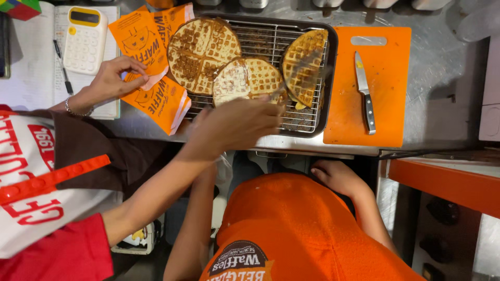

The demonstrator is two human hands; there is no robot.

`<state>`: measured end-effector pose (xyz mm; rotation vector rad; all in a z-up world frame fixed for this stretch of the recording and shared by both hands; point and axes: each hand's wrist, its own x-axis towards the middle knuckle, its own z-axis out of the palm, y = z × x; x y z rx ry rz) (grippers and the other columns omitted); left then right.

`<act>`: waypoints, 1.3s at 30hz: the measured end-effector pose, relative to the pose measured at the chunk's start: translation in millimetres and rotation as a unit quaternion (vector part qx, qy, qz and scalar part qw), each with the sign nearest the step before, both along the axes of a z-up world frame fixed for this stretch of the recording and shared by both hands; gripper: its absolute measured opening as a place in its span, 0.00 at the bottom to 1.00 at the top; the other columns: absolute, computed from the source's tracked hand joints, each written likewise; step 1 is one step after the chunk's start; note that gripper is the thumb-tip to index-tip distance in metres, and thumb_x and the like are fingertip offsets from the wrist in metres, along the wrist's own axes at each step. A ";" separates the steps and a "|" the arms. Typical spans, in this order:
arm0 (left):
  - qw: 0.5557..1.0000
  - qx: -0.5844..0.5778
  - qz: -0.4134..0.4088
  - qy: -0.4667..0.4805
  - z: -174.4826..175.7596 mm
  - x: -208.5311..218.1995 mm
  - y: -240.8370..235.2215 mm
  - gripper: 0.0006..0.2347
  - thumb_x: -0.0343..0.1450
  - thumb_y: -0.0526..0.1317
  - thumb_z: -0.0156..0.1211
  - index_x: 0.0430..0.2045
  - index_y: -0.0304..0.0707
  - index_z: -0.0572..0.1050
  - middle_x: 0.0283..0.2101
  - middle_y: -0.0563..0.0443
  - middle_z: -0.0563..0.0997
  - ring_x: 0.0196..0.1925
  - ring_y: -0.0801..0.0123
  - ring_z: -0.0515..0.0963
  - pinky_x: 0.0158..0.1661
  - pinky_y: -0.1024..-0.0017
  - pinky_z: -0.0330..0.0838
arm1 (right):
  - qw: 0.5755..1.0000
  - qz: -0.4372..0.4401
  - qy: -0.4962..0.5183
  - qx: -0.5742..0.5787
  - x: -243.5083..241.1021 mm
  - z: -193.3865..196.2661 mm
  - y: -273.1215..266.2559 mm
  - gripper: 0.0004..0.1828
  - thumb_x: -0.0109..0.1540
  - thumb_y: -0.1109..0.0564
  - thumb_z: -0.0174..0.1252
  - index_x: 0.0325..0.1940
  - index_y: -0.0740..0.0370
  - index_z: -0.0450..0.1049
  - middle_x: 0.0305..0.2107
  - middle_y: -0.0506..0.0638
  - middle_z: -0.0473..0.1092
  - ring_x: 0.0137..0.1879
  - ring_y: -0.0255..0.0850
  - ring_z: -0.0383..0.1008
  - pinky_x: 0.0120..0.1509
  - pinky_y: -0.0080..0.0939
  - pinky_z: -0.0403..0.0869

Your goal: The person assembles waffles by spreading chocolate and fruit toppings, placing sliced bananas, and adding marshmallows. They use a knife and tongs to handle the waffles and toppings on a metal rack in a commercial kitchen.

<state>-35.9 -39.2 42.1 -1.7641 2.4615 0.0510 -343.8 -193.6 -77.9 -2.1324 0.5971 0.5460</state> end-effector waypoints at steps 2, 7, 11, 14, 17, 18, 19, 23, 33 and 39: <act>0.986 0.017 -0.160 -0.040 12.7 -9.3 -24.5 0.06 0.72 0.41 0.53 0.29 0.46 0.77 0.39 0.59 0.75 0.52 0.69 0.72 0.52 0.71 0.72 | 1.000 0.007 0.006 0.007 -1.4 0.0 3.5 0.17 0.64 0.46 0.54 0.46 0.60 0.79 0.38 0.59 0.78 0.46 0.56 0.79 0.52 0.50 0.75; 0.990 0.053 -0.014 0.133 14.6 -53.7 -19.3 0.08 0.73 0.42 0.54 0.26 0.45 0.77 0.36 0.54 0.76 0.40 0.63 0.79 0.36 0.63 0.77 | 1.000 -0.004 0.019 0.007 -7.3 -4.3 7.8 0.17 0.64 0.46 0.54 0.47 0.60 0.79 0.39 0.60 0.78 0.46 0.56 0.79 0.52 0.50 0.76; 0.985 -0.049 -0.061 -0.156 11.9 -80.8 1.6 0.13 0.69 0.50 0.53 0.21 0.41 0.76 0.33 0.44 0.79 0.29 0.54 0.81 0.30 0.62 0.76 | 1.000 -0.010 0.000 -0.001 -14.7 -11.4 9.4 0.18 0.64 0.46 0.55 0.47 0.61 0.78 0.40 0.60 0.78 0.47 0.57 0.78 0.52 0.50 0.76; 0.953 0.119 -0.138 -0.243 -0.4 -106.9 10.6 0.10 0.74 0.45 0.57 0.24 0.42 0.77 0.24 0.41 0.79 0.31 0.51 0.80 0.33 0.62 0.72 | 1.000 -0.010 0.002 -0.003 -17.8 -16.5 9.6 0.18 0.64 0.46 0.55 0.48 0.61 0.78 0.40 0.60 0.78 0.47 0.57 0.78 0.53 0.50 0.75; 0.915 0.064 -0.129 -0.377 -27.8 -134.3 10.4 0.11 0.76 0.43 0.59 0.23 0.40 0.79 0.19 0.43 0.78 0.27 0.63 0.77 0.30 0.67 0.69 | 1.000 -0.010 0.002 -0.003 -17.3 -20.2 10.5 0.18 0.64 0.47 0.55 0.48 0.61 0.78 0.40 0.60 0.78 0.47 0.57 0.78 0.53 0.49 0.76; 0.905 0.056 -0.113 -0.406 -37.7 -141.5 8.0 0.11 0.74 0.43 0.60 0.24 0.39 0.80 0.18 0.44 0.78 0.24 0.67 0.77 0.28 0.70 0.69 | 1.000 -0.011 0.002 -0.003 -17.2 -20.4 9.9 0.18 0.64 0.47 0.55 0.48 0.62 0.78 0.40 0.60 0.78 0.47 0.57 0.79 0.52 0.49 0.76; 0.894 0.048 -0.097 -0.435 -46.4 -147.1 5.0 0.10 0.73 0.44 0.61 0.25 0.37 0.80 0.17 0.45 0.78 0.22 0.70 0.77 0.25 0.72 0.68 | 1.000 -0.014 -0.003 -0.001 -17.2 -20.3 9.0 0.18 0.63 0.47 0.55 0.48 0.62 0.78 0.40 0.60 0.78 0.47 0.57 0.79 0.52 0.49 0.76; 0.857 -0.012 -0.092 -0.507 -59.3 -153.6 6.0 0.09 0.70 0.41 0.65 0.29 0.33 0.82 0.13 0.51 0.74 0.17 0.75 0.72 0.21 0.74 0.65 | 1.000 -0.017 -0.014 -0.001 -16.8 -20.4 8.6 0.18 0.64 0.47 0.56 0.48 0.62 0.78 0.40 0.61 0.78 0.47 0.57 0.79 0.52 0.49 0.76; 0.821 0.009 -0.090 -0.564 -83.1 -149.2 -4.2 0.08 0.73 0.39 0.63 0.29 0.31 0.79 0.18 0.51 0.76 0.21 0.72 0.73 0.26 0.78 0.69 | 0.999 -0.024 -0.024 0.000 -12.5 -19.8 10.6 0.18 0.64 0.47 0.56 0.49 0.62 0.78 0.39 0.61 0.78 0.46 0.57 0.79 0.52 0.49 0.76; 0.762 0.100 -0.072 -0.636 -129.5 -178.6 -32.4 0.09 0.74 0.39 0.60 0.33 0.28 0.79 0.23 0.46 0.78 0.22 0.64 0.77 0.27 0.72 0.73 | 0.998 -0.036 -0.031 0.040 -16.4 -21.7 11.4 0.17 0.63 0.50 0.55 0.49 0.63 0.77 0.40 0.61 0.79 0.47 0.56 0.80 0.53 0.48 0.76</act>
